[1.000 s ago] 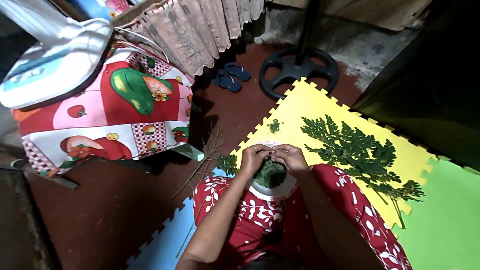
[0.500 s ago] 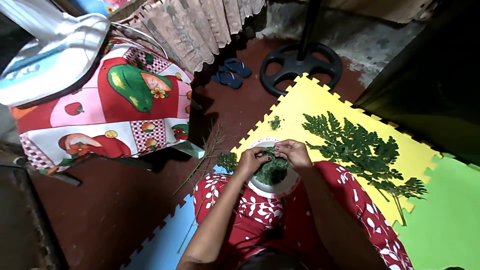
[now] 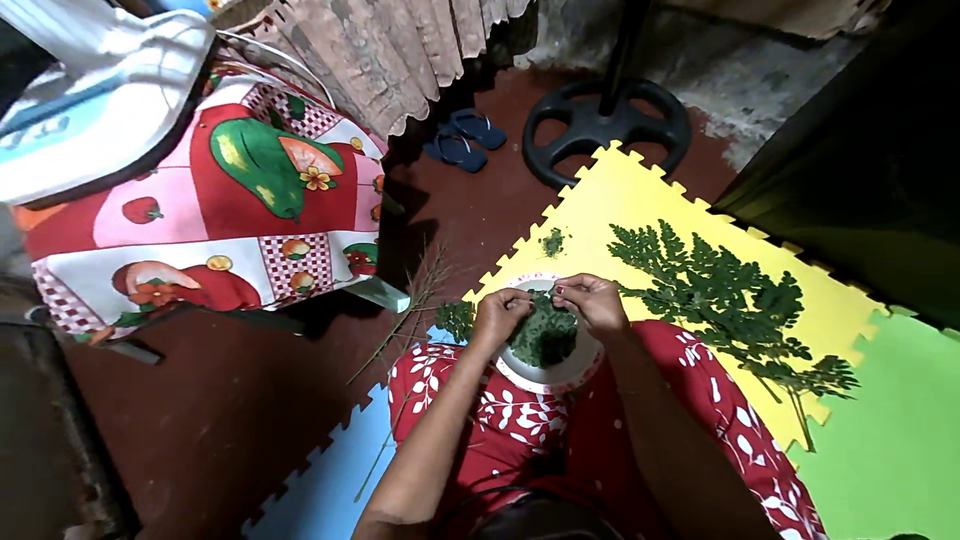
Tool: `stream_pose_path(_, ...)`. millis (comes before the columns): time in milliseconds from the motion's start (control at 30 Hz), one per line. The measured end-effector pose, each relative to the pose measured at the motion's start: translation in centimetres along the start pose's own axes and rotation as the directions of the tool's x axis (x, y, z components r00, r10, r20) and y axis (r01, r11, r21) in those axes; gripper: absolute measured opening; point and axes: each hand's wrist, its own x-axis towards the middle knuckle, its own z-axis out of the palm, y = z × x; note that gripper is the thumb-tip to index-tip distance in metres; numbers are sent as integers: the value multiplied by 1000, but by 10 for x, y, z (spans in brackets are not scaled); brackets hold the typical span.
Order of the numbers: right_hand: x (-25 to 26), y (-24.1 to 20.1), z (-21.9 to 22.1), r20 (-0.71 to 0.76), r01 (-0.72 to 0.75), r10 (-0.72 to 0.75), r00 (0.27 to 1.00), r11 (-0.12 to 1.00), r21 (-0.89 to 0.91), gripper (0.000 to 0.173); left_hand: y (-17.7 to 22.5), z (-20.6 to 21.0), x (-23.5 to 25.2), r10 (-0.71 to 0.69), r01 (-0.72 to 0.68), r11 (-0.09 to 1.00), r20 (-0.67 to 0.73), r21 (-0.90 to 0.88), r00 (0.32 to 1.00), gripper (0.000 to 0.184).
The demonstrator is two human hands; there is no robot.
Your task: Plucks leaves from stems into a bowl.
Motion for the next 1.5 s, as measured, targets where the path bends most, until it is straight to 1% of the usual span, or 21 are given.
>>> stream_pose_path(100, -1, 1, 3, 18, -6, 6, 1000, 1000, -23, 8, 10, 4, -2, 31, -38, 994, 61, 105, 998, 40)
stream_pose_path(200, -2, 0, 4, 22, -12, 13, 1000, 1000, -26, 8, 23, 8, -2, 84, -107, 960, 99, 259, 992, 31)
stream_pose_path(333, -3, 0, 3, 83, 24, -20, 996, 998, -51, 10, 22, 8, 6, 122, -157, 942, 136, 295, 983, 29)
stream_pose_path(433, -1, 0, 2, 172, 79, -60, 983, 991, -108, 10, 29, 2, 10, 20, -73, 960, 192, 269, 981, 29)
stream_pose_path(500, -1, -1, 0, 211, 97, -79, 974, 992, -75, 8, 28, -2, 12, -12, -18, 990, 217, 139, 976, 25)
stream_pose_path(533, -1, -2, -2, 223, 85, -76, 972, 996, -31, 11, 27, -3, 14, -2, -3, 1000, 229, 22, 973, 22)
stream_pose_path(633, 3, -1, -9, 183, 44, -71, 981, 988, 147, 22, 20, -4, 23, 102, -16, 932, 220, -363, 970, 22)
stream_pose_path(667, 7, 1, -12, 143, 23, -53, 988, 979, 204, 23, 18, -3, 29, 123, -24, 897, 198, -441, 973, 24)
stream_pose_path(733, 11, 0, -15, 84, -12, -5, 996, 980, 201, 17, 15, 1, 48, 108, -32, 887, 140, -461, 984, 24)
stream_pose_path(800, 11, 0, -13, 98, -15, 11, 995, 999, 49, 13, 19, 10, 73, 56, -31, 960, 81, -280, 995, 19)
stream_pose_path(867, 10, -2, -7, 136, -39, 57, 989, 990, -133, 19, 21, 23, 104, 8, -8, 1000, 79, 7, 997, 25)
stream_pose_path(933, 13, -6, -5, 181, -64, 123, 976, 951, -301, 22, 23, 39, 135, -33, 3, 969, 116, 248, 993, 30)
stream_pose_path(1000, 17, -9, -5, 177, -88, 170, 969, 913, -398, 24, 19, 55, 157, -60, -9, 904, 147, 428, 987, 27)
stream_pose_path(1067, 20, -12, -7, 156, -82, 160, 975, 906, -415, 24, 10, 66, 172, -93, -17, 825, 164, 565, 982, 26)
stream_pose_path(1133, 22, -13, -9, 104, -81, 127, 986, 927, -367, 23, 6, 69, 177, -102, -37, 791, 192, 611, 976, 32)
stream_pose_path(1167, 24, -11, -10, 67, -78, 106, 992, 942, -327, 23, 8, 66, 173, -84, -52, 812, 203, 582, 976, 34)
stream_pose_path(1233, 25, -7, -12, -2, -58, 59, 998, 970, -237, 20, 17, 51, 154, -29, -71, 900, 220, 431, 975, 35)
stream_pose_path(1300, 24, -5, -10, -48, -34, 28, 998, 990, -139, 20, 24, 31, 126, 15, -60, 984, 252, 169, 968, 36)
stream_pose_path(1333, 23, -5, -8, -64, -29, 23, 998, 996, -87, 19, 26, 23, 109, 35, -57, 996, 284, 69, 958, 36)
stream_pose_path(1400, 18, -2, -2, -77, 8, -9, 997, 1000, -17, 14, 33, 12, 71, 83, -89, 996, 296, 5, 952, 33)
stream_pose_path(1500, 9, 4, 7, -41, 94, -95, 995, 995, -14, 4, 33, 9, 30, 146, -149, 989, 129, 15, 981, 26)
